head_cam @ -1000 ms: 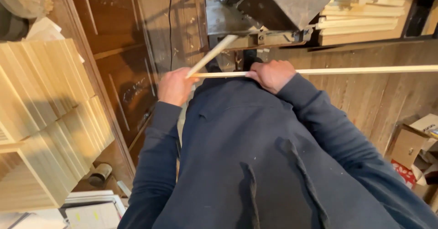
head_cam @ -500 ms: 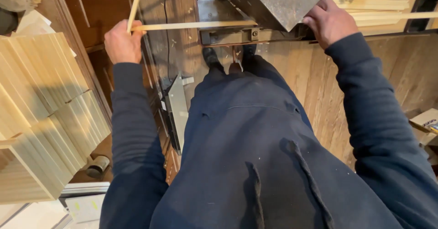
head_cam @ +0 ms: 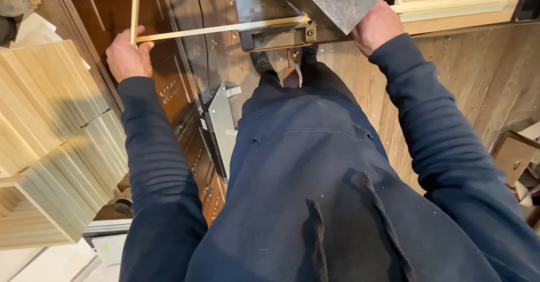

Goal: Cutting wooden molding pieces using a manual miter cutter for picture framing.

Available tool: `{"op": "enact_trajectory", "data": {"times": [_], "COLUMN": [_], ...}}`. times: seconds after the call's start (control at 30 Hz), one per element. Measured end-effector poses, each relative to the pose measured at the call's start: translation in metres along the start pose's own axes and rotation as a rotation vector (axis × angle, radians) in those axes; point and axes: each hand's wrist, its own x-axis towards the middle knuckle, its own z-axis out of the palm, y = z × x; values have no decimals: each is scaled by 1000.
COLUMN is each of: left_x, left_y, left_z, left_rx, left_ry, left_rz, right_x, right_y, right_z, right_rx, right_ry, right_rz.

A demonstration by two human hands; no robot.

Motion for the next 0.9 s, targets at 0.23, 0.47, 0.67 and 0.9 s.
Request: {"op": "enact_trajectory", "data": {"times": [0.23,0.47,0.67,0.9], "left_x": [-26,-58,-95,-173], "left_y": [28,31,95,133], "left_z": [-9,-19,-1,80], "left_rx": [-361,-819,-1781,-1946], "left_ry": [173,244,-81,-333], "left_rz": [-214,-472,-687,-874], "right_x": [3,3,3,-1], "right_y": [-3,-9,-5,10], "right_z": [2,-1,1,23], "right_rx": [-49,20,-10,-9], "right_ry": [19,52,66,-50], "right_rz": [-125,-100,-129,26]}}
